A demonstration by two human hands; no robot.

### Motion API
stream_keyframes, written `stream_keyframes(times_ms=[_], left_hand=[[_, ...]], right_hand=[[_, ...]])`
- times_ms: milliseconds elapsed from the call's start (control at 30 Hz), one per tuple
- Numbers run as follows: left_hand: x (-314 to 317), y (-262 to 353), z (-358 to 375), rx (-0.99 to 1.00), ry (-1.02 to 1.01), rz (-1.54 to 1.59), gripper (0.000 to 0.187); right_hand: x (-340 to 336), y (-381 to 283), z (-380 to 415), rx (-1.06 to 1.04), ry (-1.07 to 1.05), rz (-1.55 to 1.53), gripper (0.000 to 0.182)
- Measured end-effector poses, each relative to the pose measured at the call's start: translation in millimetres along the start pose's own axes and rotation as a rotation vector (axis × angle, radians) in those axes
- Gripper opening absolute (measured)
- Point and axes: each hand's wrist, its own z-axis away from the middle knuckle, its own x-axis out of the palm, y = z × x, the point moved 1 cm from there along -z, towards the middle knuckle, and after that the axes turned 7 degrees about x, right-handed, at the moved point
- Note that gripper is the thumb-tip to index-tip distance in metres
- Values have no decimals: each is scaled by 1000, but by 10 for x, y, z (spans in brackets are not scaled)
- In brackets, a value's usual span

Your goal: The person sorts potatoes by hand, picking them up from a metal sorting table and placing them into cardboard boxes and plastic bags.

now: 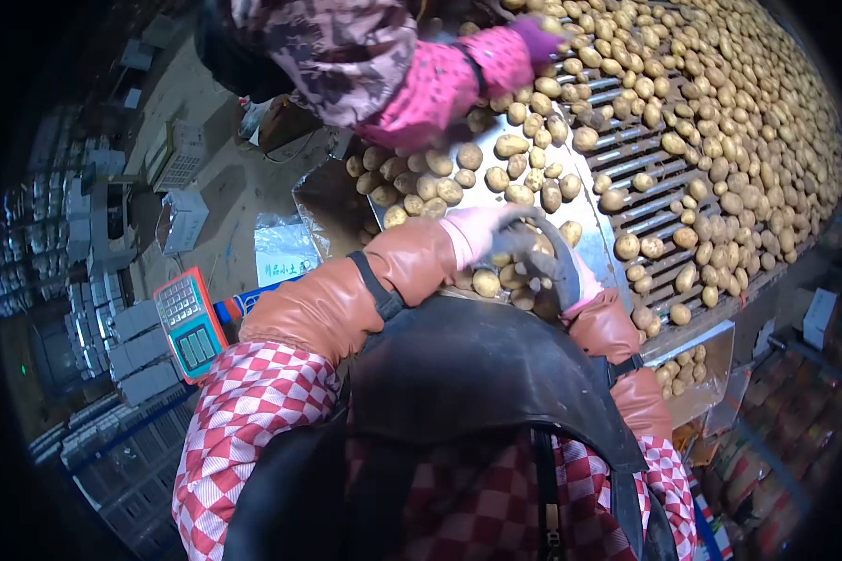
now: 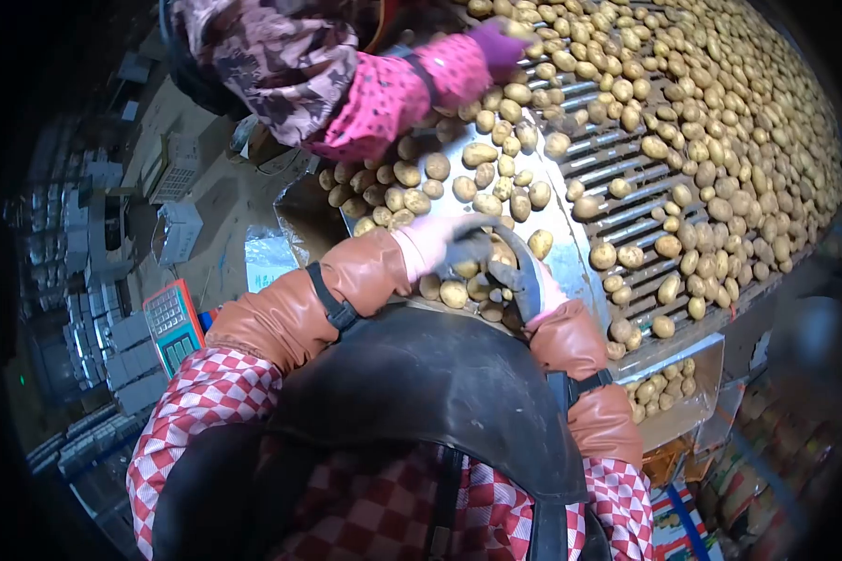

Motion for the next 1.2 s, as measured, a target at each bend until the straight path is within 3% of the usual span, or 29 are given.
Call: stream_keyframes(times_ms=[33, 100, 133, 167, 200, 233, 300, 367, 433, 467, 500, 533, 567, 600, 633, 667, 733, 800, 933, 1000, 1067, 1100, 1200], left_hand=[[-134, -122, -42, -63, 140, -191, 31], [-489, -472, -103, -174, 330, -557, 24], [-703, -774, -129, -275, 545, -751, 26], [-889, -715, -76, -424, 590, -670, 32], [-1086, -835, -164, -491, 572, -851, 38], [-1176, -958, -182, -632, 407, -851, 41], [-1109, -1058, -173, -629, 270, -863, 43], [-1099, -1116, -216, -651, 76, -899, 47], [-1103, -1194, -223, -676, -118, -937, 51], [-1138, -1326, -176, -680, -70, -814, 57], [-1173, -1456, -128, -684, -21, -691, 63], [-1208, -1619, -67, -670, 166, -426, 72], [-1170, -1384, 1, -539, 163, -521, 57], [-1111, -1364, -1, -543, 160, -521, 57], [-1090, -1332, -35, -543, 166, -589, 45], [-1051, -1291, -72, -543, 171, -656, 34], [-973, -1008, -108, -596, 169, -675, 27], [-960, -1096, -148, -509, 109, -767, 28], [-885, -870, -132, -594, 15, -771, 41], [-877, -944, -71, -687, 127, -536, 48], [-844, -951, 100, -527, 238, -658, 57], [-773, -976, 274, -345, 365, -667, 63], [-560, -645, 851, -213, 709, -362, 50]], right_hand=[[-16, 19, 48, 18, 40, -70, 69], [-22, 7, 208, -3, 164, -228, 65], [-21, 2, 342, -37, 255, -316, 62], [-272, 157, 451, -120, 304, -308, 62], [-342, 105, 712, -80, 408, -394, 62], [-568, 214, 926, -160, 552, -318, 61], [-946, 366, 1461, -240, 782, -321, 59], [-1536, 770, 2092, -139, 1117, -203, 62], [-2197, 1367, 2617, -207, 1452, 493, 70], [-2192, 1378, 2723, -209, 1489, 447, 69], [-2114, 1367, 2704, -247, 1445, 221, 67], [-1935, 1341, 2593, -283, 1392, -7, 64], [-1582, 1115, 2368, -182, 1418, -83, 59], [-1489, 1092, 2138, -186, 1286, -86, 56], [-1369, 1013, 1883, -150, 1117, -251, 56], [-1175, 942, 1616, -158, 1099, 134, 55], [-1131, 988, 1160, -324, 891, 142, 53], [-964, 810, 870, -242, 763, 197, 49], [-791, 665, 545, -216, 703, 407, 41], [-611, 541, 539, -222, 649, 416, 41], [-706, 657, 458, -240, 602, 558, 41], [-624, 547, 487, -215, 642, 591, 41], [-775, 460, 454, -207, 626, 579, 42]])
